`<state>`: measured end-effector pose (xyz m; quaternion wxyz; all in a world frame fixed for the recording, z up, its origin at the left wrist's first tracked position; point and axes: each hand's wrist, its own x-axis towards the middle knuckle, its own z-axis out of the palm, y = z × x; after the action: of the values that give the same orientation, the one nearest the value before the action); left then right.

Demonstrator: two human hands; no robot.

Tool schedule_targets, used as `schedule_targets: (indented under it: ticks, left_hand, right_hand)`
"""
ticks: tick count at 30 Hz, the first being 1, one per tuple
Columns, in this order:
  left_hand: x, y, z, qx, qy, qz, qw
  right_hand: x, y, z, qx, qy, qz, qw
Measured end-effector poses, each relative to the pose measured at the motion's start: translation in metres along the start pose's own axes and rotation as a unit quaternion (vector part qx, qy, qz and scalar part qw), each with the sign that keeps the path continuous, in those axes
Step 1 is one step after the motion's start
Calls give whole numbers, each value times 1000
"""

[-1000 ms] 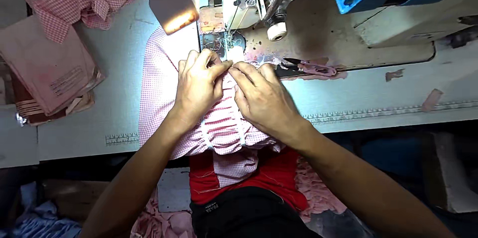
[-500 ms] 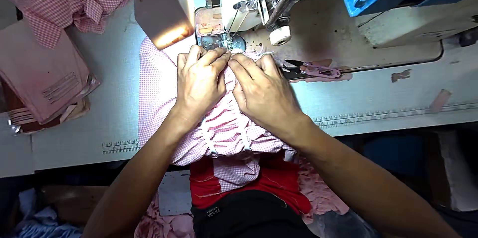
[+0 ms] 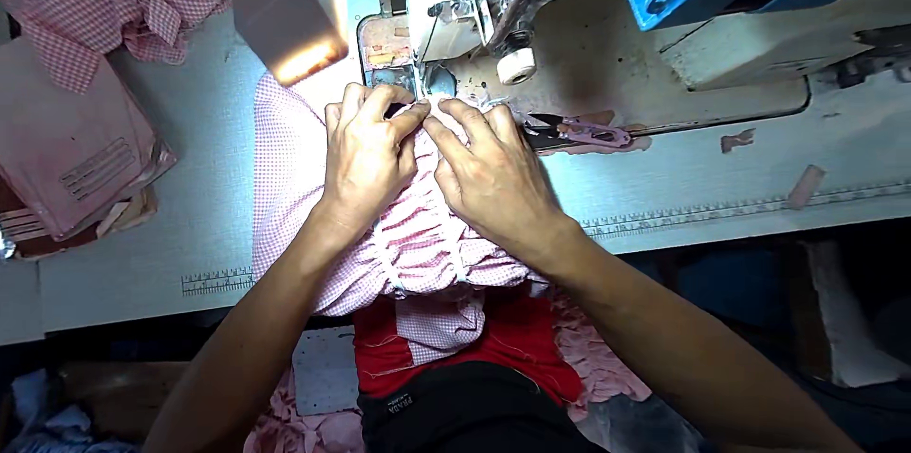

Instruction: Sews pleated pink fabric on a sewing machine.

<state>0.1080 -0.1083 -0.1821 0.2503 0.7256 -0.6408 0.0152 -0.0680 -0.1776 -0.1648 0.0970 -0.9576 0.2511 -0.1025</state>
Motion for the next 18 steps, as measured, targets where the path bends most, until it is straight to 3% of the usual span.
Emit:
schedule_targets:
  ticks: [6, 10, 14, 18]
  left_hand:
    - [1, -5, -1, -11, 21, -2, 1000]
    - [-4, -4, -7, -13, 71, 100, 992]
    - [-12, -10, -12, -67, -42, 90, 993]
    - [-10, -14, -14, -25, -33, 112, 993]
  right_hand:
    - [7, 6, 5, 15, 18, 1, 1000]
    - [-4, -1, -7, 68, 44, 10, 997]
    - [2, 0, -3, 56, 67, 54, 995]
    - [27, 8, 10, -13, 63, 67, 996]
